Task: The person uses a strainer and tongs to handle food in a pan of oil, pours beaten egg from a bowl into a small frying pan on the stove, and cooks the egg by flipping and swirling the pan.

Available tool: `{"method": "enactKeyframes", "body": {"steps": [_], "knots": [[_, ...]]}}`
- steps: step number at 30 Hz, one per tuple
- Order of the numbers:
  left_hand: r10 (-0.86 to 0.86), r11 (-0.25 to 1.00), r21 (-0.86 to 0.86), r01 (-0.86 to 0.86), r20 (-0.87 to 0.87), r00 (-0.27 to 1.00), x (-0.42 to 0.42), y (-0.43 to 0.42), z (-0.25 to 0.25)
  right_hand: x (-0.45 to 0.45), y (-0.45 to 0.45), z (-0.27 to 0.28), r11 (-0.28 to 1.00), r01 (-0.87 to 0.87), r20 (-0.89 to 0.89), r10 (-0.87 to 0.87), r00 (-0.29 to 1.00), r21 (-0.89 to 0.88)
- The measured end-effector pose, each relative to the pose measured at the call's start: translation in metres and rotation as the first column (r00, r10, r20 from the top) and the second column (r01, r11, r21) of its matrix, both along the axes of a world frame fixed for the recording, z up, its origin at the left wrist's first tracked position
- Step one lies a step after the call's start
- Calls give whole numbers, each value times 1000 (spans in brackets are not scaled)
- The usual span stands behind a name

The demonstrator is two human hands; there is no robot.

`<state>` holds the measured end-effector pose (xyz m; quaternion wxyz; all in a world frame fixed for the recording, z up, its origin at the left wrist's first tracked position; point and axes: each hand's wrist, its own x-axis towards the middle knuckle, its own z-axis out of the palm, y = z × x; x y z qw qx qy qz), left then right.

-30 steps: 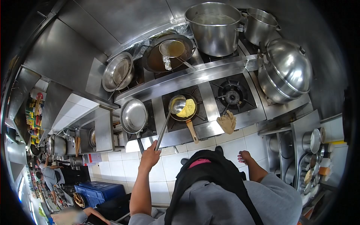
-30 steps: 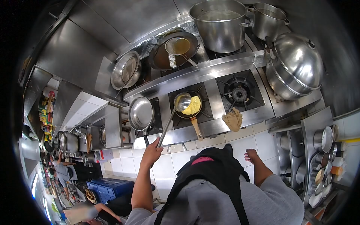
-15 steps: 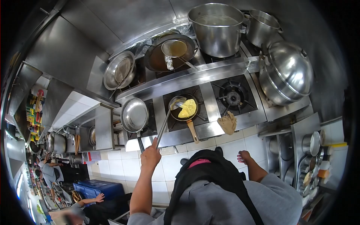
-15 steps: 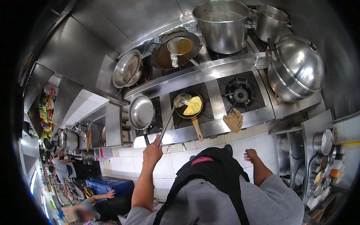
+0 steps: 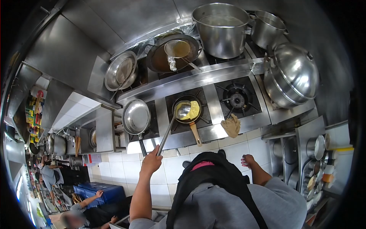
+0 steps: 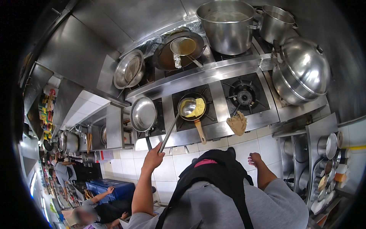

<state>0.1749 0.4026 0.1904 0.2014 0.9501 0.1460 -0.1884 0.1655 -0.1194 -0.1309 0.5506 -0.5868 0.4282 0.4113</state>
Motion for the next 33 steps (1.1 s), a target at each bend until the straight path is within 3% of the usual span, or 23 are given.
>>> {"method": "enactKeyframes", "body": {"steps": [2, 5, 11, 21, 24, 26, 27, 28, 29, 30, 31, 33], "knots": [[66, 989, 140, -50, -114, 991, 11, -18, 27, 2, 2, 3, 1000, -4, 4, 4, 1000, -4], [54, 991, 124, -49, -31, 998, 8, -11, 21, 6, 3, 4, 1000, 2, 17, -2, 1000, 0], [25, 987, 158, -9, -100, 995, 8, -7, 23, 11, 5, 4, 1000, 8, 21, -8, 1000, -5], [47, 987, 159, -39, -46, 998, 14, -8, 16, 11, 7, 2, 1000, 3, 7, -3, 1000, 2], [111, 990, 87, -111, -6, 994, 2, 1, 3, 13, 8, 7, 1000, 18, 27, -18, 999, 0], [52, 998, 13, -60, 347, 936, -13, 20, -29, 12, 6, 7, 1000, 18, 26, -18, 999, 3], [64, 997, 9, -71, 350, 934, -19, 23, -37, 10, 3, 4, 1000, 24, 26, -25, 999, 9], [335, 923, -269, -275, 208, 919, -21, 23, -37, 7, 0, -2, 1000, 26, 20, -26, 999, 18], [542, 731, -493, -472, -1, 840, -24, 23, -38, 5, -2, -2, 999, 27, 14, -27, 1000, 27], [678, 517, -689, -508, -33, 734, -27, 22, -53, 4, -2, -3, 1000, 25, 4, -25, 1000, 11], [694, 504, -695, -514, -28, 719, -26, 21, -66, 1, -1, -3, 1000, 19, -6, -19, 1000, -4], [830, 137, -830, -540, -201, 520, -27, 29, -95, -6, -11, -22, 996, 36, 5, -36, 999, 77]]}}
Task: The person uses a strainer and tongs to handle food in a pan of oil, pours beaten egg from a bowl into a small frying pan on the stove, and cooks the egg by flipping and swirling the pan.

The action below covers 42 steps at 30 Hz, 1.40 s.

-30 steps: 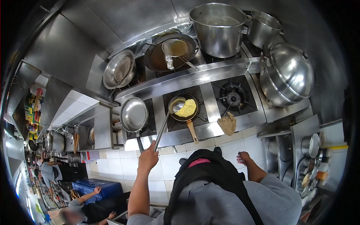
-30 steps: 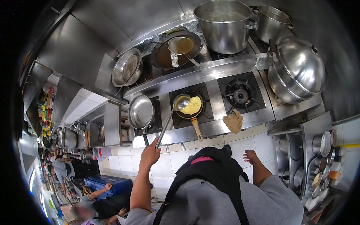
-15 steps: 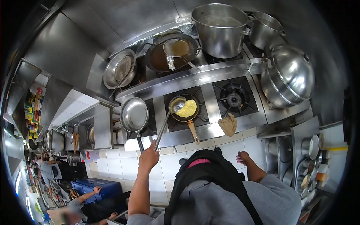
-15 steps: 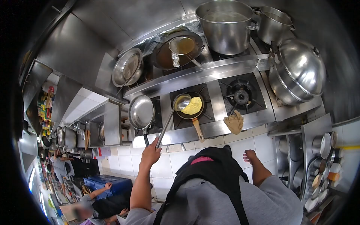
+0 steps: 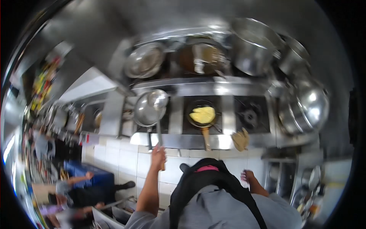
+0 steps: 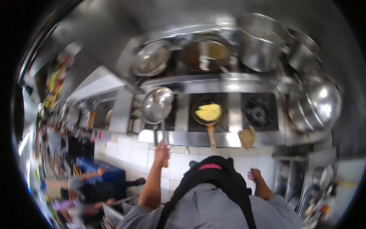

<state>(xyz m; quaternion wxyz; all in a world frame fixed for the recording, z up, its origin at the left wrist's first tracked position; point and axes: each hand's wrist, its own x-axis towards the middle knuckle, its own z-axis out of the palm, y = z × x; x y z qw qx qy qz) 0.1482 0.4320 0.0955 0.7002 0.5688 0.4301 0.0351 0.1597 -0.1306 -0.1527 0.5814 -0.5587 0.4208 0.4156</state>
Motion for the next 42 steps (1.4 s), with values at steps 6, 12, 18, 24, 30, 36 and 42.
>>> {"method": "enactKeyframes", "body": {"steps": [6, 12, 18, 24, 30, 36, 42], "knots": [[170, 962, -259, -91, 305, 937, 22, 12, -79, 52, 20, -49, 996, -73, 79, 69, 994, 49], [292, 921, -335, -198, 258, 921, 45, 22, -79, 132, 162, 10, 975, -180, 137, 162, 977, 132], [255, 886, -449, -115, 266, 929, 41, 44, -78, 147, 248, 44, 943, -272, 170, 240, 956, 194], [89, 933, -359, -14, 191, 977, 33, 64, -92, 143, 283, 56, 937, -276, 186, 239, 953, 215], [-28, 952, -294, 89, 205, 978, 6, 77, -80, 141, 301, 59, 937, -245, 193, 201, 960, 247], [-85, 967, -227, 119, 154, 984, -37, 85, -106, 141, 295, 52, 930, -209, 188, 157, 970, 303], [110, 983, -148, -108, 10, 994, -171, 69, -150, 175, 264, -3, 833, -185, 137, 133, 982, 522]]}}
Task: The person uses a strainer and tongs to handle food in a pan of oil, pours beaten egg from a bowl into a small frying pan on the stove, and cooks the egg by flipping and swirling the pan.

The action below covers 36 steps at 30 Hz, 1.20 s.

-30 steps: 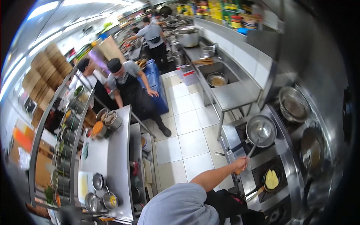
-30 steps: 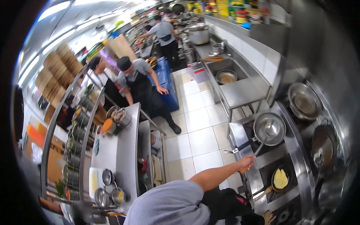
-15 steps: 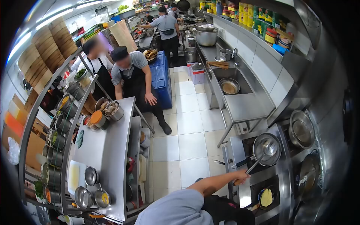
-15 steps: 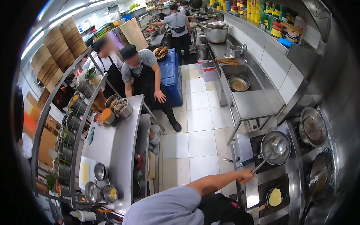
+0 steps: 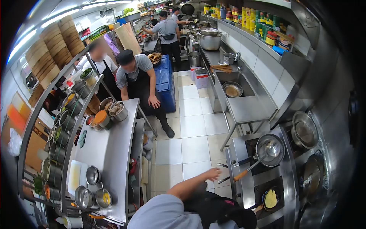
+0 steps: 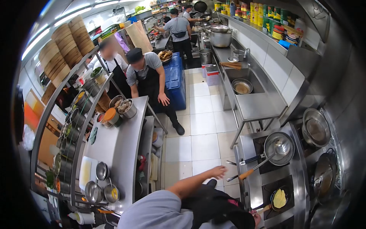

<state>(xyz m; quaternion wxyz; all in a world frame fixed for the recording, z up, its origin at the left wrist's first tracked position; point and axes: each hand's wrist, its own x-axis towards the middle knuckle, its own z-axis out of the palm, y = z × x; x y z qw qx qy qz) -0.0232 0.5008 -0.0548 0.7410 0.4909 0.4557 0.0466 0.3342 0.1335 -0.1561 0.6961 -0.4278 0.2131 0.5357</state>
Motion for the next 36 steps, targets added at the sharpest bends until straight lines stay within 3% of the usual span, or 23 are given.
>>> {"method": "enactKeyframes", "body": {"steps": [1, 3, 4, 6, 7, 8, 9, 10, 12, 13, 15, 16, 18, 19, 21, 22, 23, 25, 28, 30, 32, 33, 36], "knots": [[183, 983, 44, -180, -86, 979, -30, -16, -7, 4, -1, 4, 997, -61, 2, 61, 998, 56], [311, 950, 127, -287, -269, 911, -94, -57, -35, 10, 2, 16, 948, -233, 34, 231, 972, 217], [352, 935, 175, -309, -351, 868, -126, -84, -48, -17, 18, 91, 943, -287, 75, 278, 958, 171], [220, 874, 471, 117, -599, 770, -190, -143, -86, -24, 24, 116, 967, -242, -22, 244, 969, 83], [180, 909, 389, 149, -690, 701, -209, -178, -83, -27, 25, 120, 971, -224, -14, 225, 974, 83], [4, 969, 167, 183, -749, 663, -230, -206, -91, -25, 25, 115, 970, -228, -17, 230, 973, 81], [-48, 998, -10, 66, -780, 624, -235, -238, -68, -23, 23, 107, 973, -219, -13, 221, 975, 74], [-182, 983, -143, 113, -801, 570, -248, -265, -64, -22, 22, 98, 976, -207, -12, 209, 978, 69], [-423, 892, -439, 108, -726, 541, -267, -305, -70, -22, 22, 82, 981, -192, 107, 190, 976, 8], [-436, 889, -439, 128, -731, 526, -269, -310, -59, -26, 24, 75, 984, -179, 204, 174, 963, 9], [-324, 919, -392, 48, -678, 660, -265, -328, -36, -29, 25, 60, 990, -137, 353, 134, 926, -17], [-388, 903, -414, 117, -666, 638, -260, -326, -30, -33, 26, 75, 993, -99, 359, 114, 927, -59], [-93, 963, -250, -100, -655, 750, -243, -305, -24, -43, 17, 100, 993, -5, 271, -26, 962, 115], [-83, 979, -196, -61, -647, 758, -230, -292, -21, -45, 7, 98, 982, -49, 299, -8, 954, 183], [-46, 999, -26, 38, -583, 811, -206, -263, -13, -69, -5, 178, 998, -59, 236, 53, 970, 21], [-17, 993, 92, 75, -516, 856, -195, -250, -8, -77, -9, 194, 995, -96, 353, 104, 930, -42], [-93, 985, 76, 156, -524, 847, -183, -236, -5, -77, -8, 196, 991, -110, 481, 131, 867, -72], [-146, 942, 192, 273, -498, 855, -164, -213, 14, -54, 6, 197, 991, -131, 506, 97, 857, 32], [-192, 934, 156, 322, -540, 819, -161, -188, 16, -48, 29, 213, 996, -34, 367, 61, 928, -79], [-183, 934, 165, 317, -539, 822, -162, -175, 24, -86, 7, 226, 996, -76, 437, 52, 898, 38], [-7, 955, 271, 122, -390, 921, -173, -171, 22, -122, -14, 245, 989, -56, 481, 117, 869, -138], [-13, 956, 265, 126, -391, 920, -179, -175, 18, -125, -14, 250, 988, -53, 480, 116, 870, -143], [-21, 992, 100, 73, -445, 895, -206, -187, 14, -105, 10, 265, 996, -72, 404, 84, 911, -45]]}}
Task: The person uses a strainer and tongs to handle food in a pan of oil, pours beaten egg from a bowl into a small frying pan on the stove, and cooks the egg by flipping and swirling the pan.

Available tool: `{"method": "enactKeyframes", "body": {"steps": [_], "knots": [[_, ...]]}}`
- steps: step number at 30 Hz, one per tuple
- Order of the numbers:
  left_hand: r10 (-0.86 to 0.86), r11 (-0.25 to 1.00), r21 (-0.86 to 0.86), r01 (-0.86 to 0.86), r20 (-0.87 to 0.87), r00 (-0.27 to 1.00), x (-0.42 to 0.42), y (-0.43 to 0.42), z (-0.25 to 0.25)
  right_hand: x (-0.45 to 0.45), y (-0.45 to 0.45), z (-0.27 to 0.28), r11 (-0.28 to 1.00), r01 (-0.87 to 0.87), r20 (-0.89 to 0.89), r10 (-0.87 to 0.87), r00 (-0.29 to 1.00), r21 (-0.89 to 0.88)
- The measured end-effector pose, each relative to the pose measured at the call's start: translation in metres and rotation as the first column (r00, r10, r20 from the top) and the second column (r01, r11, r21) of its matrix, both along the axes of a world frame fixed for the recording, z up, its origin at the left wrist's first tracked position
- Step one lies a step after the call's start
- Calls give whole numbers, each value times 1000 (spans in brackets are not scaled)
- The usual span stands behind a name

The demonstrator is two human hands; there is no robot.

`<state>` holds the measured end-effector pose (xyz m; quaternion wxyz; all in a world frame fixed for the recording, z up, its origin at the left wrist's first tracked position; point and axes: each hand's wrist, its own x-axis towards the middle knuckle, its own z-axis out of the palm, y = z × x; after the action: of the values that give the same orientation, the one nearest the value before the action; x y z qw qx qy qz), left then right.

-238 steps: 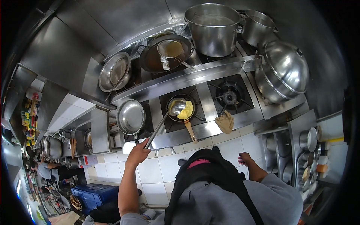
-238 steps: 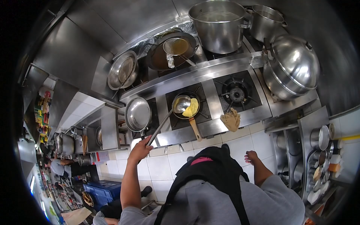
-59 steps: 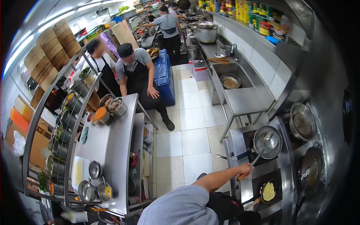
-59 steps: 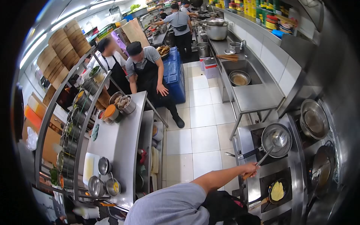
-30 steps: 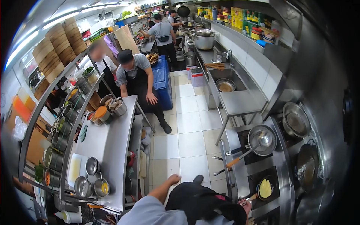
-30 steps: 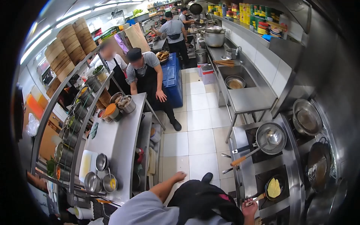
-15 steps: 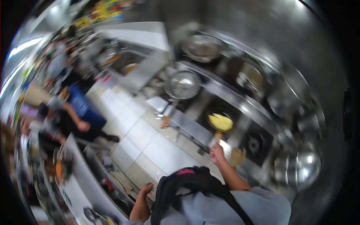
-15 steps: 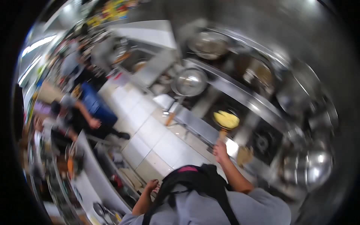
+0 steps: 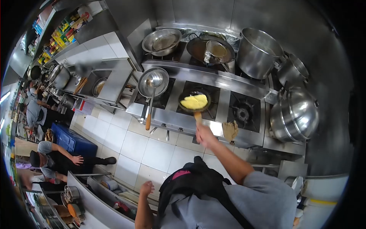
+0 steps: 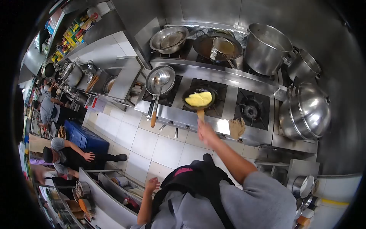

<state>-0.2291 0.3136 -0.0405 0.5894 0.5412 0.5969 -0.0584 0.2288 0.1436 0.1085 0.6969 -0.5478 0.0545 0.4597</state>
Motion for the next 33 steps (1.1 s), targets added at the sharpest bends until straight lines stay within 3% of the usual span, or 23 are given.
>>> {"method": "enactKeyframes", "body": {"steps": [1, 2, 3, 6, 7, 9, 10, 13, 15, 16, 18, 19, 20, 22, 25, 26, 27, 28, 30, 32, 33], "knots": [[-124, 989, -87, 117, -83, 989, -9, -2, 0, 28, 24, 1, 999, 7, -68, -4, 998, 47], [-251, 958, -181, 222, -154, 956, -16, -4, -1, 55, 50, -11, 991, -30, 49, 24, 999, 134], [-285, 949, -198, 245, -206, 936, -21, -5, -2, 79, 74, -2, 987, -21, -46, 28, 999, 157], [-213, 968, -180, 175, -226, 951, -41, 2, -16, 79, 99, 59, 988, 76, 66, -85, 994, 131], [-214, 968, -178, 176, -222, 951, -45, 0, -13, 68, 92, 52, 988, 76, 70, -86, 994, 133], [-129, 992, 7, 130, -85, 988, -40, 7, -8, 37, 68, 26, 979, 105, 327, -159, 931, 177], [-50, 999, -5, 50, 18, 999, -47, 12, -25, 33, 65, 25, 978, 102, 341, -160, 926, 183], [-2, 1000, 6, 1, 49, 999, -57, -12, -19, 5, 38, 1, 987, 91, 208, -118, 971, 134], [-256, 964, 61, 260, -66, 964, -52, -23, -5, -4, 31, -7, 991, 95, 182, -111, 977, 93], [-255, 964, 62, 259, -69, 964, -51, -27, -2, -10, 26, -13, 991, 95, 180, -110, 978, 94], [-128, 990, -57, 128, 9, 992, -77, -44, -30, -17, 16, -29, 994, 112, 105, -110, 988, -13], [-99, 991, -99, 90, -83, 992, -117, -46, -123, -19, 13, -36, 993, 113, 96, -110, 989, -19], [-101, 990, -104, 92, -92, 991, -137, -52, -144, -20, 11, -44, 992, 120, 87, -118, 989, -23], [-383, 911, 164, 378, -3, 924, -143, -55, -144, -20, 5, -51, 991, 131, 78, -129, 989, -23], [-312, 946, 89, 313, -24, 950, -148, -57, -143, -24, -6, -56, 995, 92, 181, -86, 980, -25], [-270, 960, 71, 272, -36, 962, -147, -58, -143, -27, -11, -54, 993, 56, 310, -20, 950, -106], [-277, 955, 102, 280, -40, 960, -142, -54, -133, -31, -14, -53, 982, 26, 429, 58, 901, -188], [-315, 932, 186, 310, -6, 949, -117, -47, -110, -34, -16, -57, 982, 2, 432, 80, 898, -186], [-386, 875, 349, 336, 83, 919, -47, -41, -35, -46, -15, -70, 982, -76, 701, 178, 690, -175], [-444, 813, 488, 317, 168, 880, 27, -39, 41, -68, -3, -58, 970, -204, 684, 239, 689, -133], [-367, 879, 402, 256, 229, 901, 68, -41, 94, -80, 5, -43, 952, -293, 664, 279, 694, -94]]}}
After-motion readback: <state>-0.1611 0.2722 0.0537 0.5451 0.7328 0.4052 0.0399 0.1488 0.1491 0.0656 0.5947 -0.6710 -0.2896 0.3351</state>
